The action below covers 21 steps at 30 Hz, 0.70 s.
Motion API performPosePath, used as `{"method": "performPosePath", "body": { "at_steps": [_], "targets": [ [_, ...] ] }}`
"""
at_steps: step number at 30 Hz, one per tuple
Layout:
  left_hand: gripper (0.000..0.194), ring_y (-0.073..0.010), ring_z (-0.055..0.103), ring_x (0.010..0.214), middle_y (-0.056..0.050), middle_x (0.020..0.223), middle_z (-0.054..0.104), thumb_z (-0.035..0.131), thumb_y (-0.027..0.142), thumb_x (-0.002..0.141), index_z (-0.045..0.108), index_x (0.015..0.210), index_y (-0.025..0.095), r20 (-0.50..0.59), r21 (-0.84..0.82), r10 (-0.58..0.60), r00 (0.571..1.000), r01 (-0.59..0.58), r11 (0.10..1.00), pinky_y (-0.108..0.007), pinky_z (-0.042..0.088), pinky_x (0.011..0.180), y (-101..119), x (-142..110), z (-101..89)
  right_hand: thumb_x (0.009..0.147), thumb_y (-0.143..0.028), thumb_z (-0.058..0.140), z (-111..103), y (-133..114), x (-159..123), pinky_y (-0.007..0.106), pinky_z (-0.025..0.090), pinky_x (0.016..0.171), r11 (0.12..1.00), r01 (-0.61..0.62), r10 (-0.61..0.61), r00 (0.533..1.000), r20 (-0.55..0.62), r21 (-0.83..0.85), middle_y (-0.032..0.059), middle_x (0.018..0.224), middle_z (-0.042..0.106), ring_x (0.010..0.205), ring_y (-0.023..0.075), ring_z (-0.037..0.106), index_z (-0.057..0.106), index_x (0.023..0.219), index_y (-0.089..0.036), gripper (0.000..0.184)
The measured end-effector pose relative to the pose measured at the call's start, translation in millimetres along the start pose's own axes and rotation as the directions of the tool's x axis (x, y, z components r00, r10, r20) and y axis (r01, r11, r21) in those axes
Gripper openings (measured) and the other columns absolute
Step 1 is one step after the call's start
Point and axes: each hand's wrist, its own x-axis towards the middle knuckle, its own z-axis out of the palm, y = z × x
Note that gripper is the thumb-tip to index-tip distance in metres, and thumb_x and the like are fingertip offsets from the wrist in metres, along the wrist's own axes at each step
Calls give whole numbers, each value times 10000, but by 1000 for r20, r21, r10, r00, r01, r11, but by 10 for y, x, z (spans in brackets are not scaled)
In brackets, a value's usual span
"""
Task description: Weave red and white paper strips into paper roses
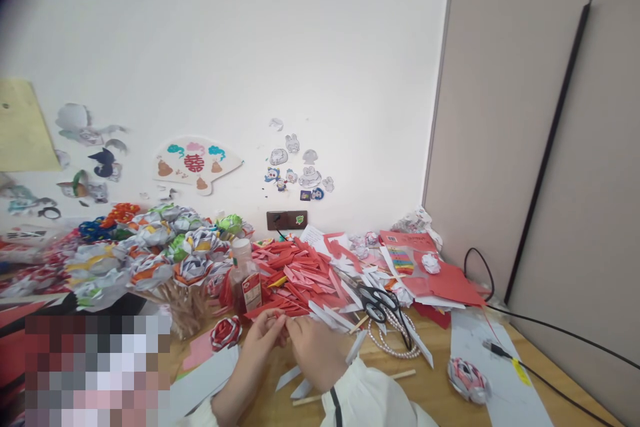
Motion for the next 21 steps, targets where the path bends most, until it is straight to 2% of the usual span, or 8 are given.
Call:
{"method": "performPosePath", "body": {
  "at_steps": [3, 5, 9, 11, 13, 17, 19, 21],
  "targets": [
    [356, -124, 519, 463, 55, 488, 572, 694, 464, 586, 530, 742, 189, -13, -30, 1, 1000, -1, 1000, -240, 403, 493, 16, 4, -11, 827, -18, 430, -33, -11, 13, 322, 465, 731, 994, 35, -31, 999, 41, -103, 105, 935, 636, 866, 222, 591, 527, 1132, -121, 337],
    [361, -128, 540, 492, 41, 530, 601, 687, 475, 598, 533, 754, 189, -12, -44, -3, 1000, 2, 999, -251, 427, 534, 28, -1, -18, 825, -1, 420, -41, -7, 17, 301, 468, 717, 991, 16, -11, 999, 38, -131, 99, 939, 644, 855, 209, 603, 499, 1164, -123, 369],
    [362, -130, 545, 489, 27, 563, 615, 692, 494, 594, 546, 706, 182, 12, -33, -30, 999, 30, 999, -263, 444, 538, 20, -22, 4, 856, -23, 403, -2, 5, 12, 249, 448, 601, 986, -122, 121, 993, -13, -117, 45, 793, 649, 707, 174, 618, 547, 1023, -157, 258],
    [360, -129, 529, 470, 28, 538, 593, 707, 492, 576, 550, 632, 173, 14, -7, -41, 999, 41, 999, -259, 435, 508, -9, -30, 24, 867, -45, 410, 26, -5, 9, 250, 433, 572, 979, -145, 143, 989, -24, -140, 38, 740, 638, 663, 175, 609, 564, 936, -159, 203],
    [364, -136, 529, 488, 30, 526, 574, 716, 493, 561, 551, 579, 169, 1, 15, -36, 999, 36, 999, -259, 438, 505, -38, -32, 31, 866, -54, 433, 33, -29, 11, 262, 436, 599, 981, -117, 117, 993, -8, -158, 41, 744, 636, 677, 180, 601, 571, 883, -158, 174],
    [351, -154, 558, 565, 36, 551, 573, 722, 482, 548, 539, 551, 182, -52, 37, -3, 999, 5, 999, -260, 467, 557, -48, -7, -11, 832, -113, 545, -82, -75, 32, 289, 438, 736, 992, -68, 69, 998, 7, -105, 45, 913, 632, 852, 189, 570, 571, 962, -172, 145],
    [343, -162, 575, 561, 37, 556, 585, 708, 487, 560, 544, 576, 187, -70, 43, -4, 998, 7, 999, -271, 482, 557, -32, 13, -40, 822, -161, 579, -185, -64, 37, 285, 427, 754, 995, -72, 75, 996, 46, -70, 31, 921, 617, 871, 180, 552, 584, 922, -185, 104],
    [347, -167, 584, 524, 40, 542, 592, 686, 506, 576, 544, 608, 191, -78, 47, -15, 997, 19, 999, -289, 495, 539, -17, 29, -56, 778, -264, 652, -272, -23, 24, 275, 423, 749, 999, -19, 26, 985, 171, -39, 21, 913, 613, 870, 178, 554, 608, 891, -198, 138]
  ]
}}
